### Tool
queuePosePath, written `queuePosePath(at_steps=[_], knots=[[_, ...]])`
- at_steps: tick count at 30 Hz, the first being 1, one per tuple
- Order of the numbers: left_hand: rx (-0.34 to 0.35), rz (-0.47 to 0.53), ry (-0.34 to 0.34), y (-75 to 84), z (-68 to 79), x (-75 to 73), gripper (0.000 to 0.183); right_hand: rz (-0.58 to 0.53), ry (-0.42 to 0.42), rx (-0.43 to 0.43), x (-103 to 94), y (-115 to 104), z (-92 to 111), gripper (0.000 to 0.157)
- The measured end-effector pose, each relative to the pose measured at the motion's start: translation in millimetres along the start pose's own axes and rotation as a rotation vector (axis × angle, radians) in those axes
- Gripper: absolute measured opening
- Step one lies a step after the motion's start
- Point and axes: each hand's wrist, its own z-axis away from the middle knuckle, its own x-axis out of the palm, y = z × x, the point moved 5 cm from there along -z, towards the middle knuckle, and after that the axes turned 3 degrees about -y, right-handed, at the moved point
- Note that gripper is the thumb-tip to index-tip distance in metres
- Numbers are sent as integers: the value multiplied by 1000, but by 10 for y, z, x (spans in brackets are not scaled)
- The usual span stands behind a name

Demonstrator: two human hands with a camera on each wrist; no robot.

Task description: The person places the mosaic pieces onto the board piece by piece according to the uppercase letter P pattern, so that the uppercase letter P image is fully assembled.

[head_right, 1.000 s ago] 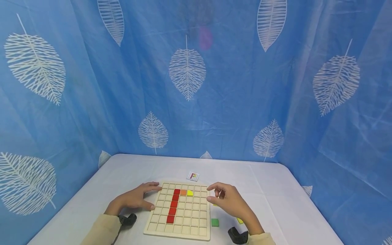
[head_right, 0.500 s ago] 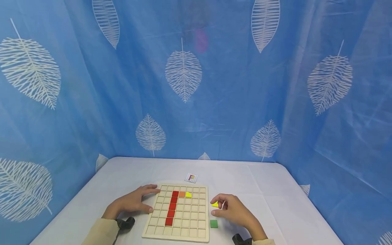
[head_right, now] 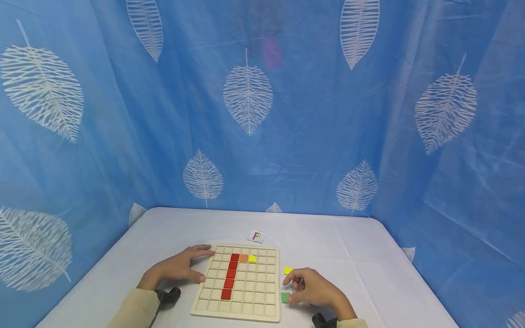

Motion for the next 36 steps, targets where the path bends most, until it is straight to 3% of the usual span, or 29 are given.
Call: queuePosePath(at_steps=[19,36], knots=[[-7,5,-8,-21,8,8,81,57,-38,37,68,23,-11,32],[36,0,-11,6,13,0,82,59,-20,63,65,48,-16,25]])
